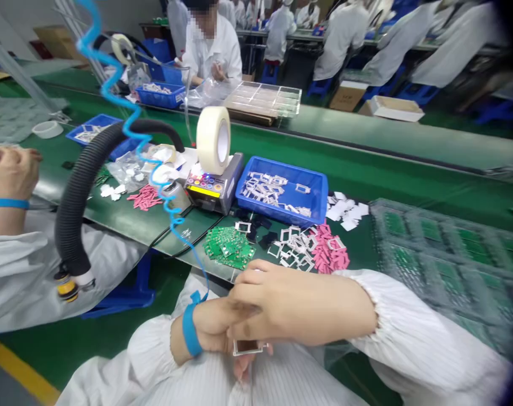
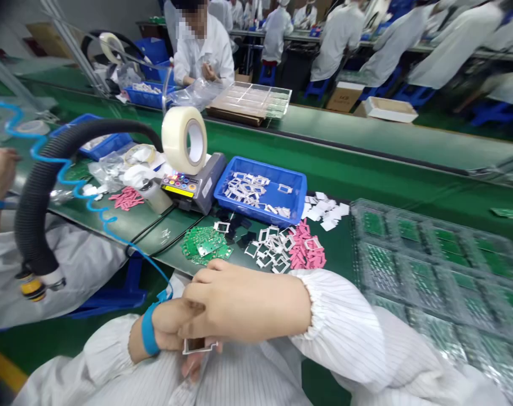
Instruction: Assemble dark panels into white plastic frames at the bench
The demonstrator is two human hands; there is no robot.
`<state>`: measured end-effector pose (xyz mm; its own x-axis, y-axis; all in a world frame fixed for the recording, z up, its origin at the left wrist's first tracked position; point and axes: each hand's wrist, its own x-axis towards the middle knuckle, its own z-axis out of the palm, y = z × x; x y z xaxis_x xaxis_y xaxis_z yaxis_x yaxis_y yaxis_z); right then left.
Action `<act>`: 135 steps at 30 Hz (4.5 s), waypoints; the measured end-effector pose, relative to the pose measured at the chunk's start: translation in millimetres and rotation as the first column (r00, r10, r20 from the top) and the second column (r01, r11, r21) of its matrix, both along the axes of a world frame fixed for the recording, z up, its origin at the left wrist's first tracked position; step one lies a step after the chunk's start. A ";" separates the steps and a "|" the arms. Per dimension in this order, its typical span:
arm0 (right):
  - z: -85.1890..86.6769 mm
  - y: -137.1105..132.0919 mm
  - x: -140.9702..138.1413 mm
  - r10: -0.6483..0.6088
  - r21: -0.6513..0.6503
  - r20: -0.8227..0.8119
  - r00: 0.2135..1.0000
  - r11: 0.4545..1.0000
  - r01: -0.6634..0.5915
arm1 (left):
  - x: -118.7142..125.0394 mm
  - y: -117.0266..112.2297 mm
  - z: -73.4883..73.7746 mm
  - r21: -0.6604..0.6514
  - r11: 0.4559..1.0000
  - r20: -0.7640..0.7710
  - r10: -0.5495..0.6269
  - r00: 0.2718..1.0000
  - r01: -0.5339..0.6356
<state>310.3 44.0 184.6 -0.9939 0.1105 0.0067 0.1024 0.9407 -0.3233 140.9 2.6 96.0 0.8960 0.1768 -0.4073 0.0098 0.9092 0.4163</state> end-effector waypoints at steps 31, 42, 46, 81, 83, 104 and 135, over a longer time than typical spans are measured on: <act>-108.3 51.8 204.4 -0.871 -0.019 0.127 -0.474 -0.480 0.877 | 7.0 2.9 -18.8 0.156 0.848 -0.113 0.524 0.844 -0.506; -48.4 -24.0 30.2 -0.821 -0.305 -0.547 0.162 0.376 0.875 | 32.2 14.5 11.9 0.202 0.689 0.149 0.680 0.718 -0.696; -44.5 -28.2 -6.2 -0.695 0.083 -0.619 0.366 0.406 0.910 | 28.6 8.5 20.3 0.323 0.560 0.173 0.758 0.629 -0.763; -49.9 -19.3 -14.2 -0.788 -0.375 -0.529 0.315 0.549 0.747 | -2.9 9.1 12.6 0.310 0.717 0.150 0.612 0.776 -0.625; -54.2 -22.0 -16.4 -0.738 -0.300 -0.601 0.307 0.564 0.769 | -2.4 9.6 11.9 0.324 0.697 0.140 0.633 0.761 -0.640; -71.1 -22.8 -24.7 -0.755 -0.374 -0.605 0.253 0.550 0.747 | -1.8 8.8 9.2 0.233 0.686 0.123 0.682 0.721 -0.689; -62.1 -27.8 -8.1 -0.974 -0.994 0.097 0.205 -0.084 0.072 | -0.8 18.4 -6.9 0.187 0.640 0.231 0.709 0.667 -0.745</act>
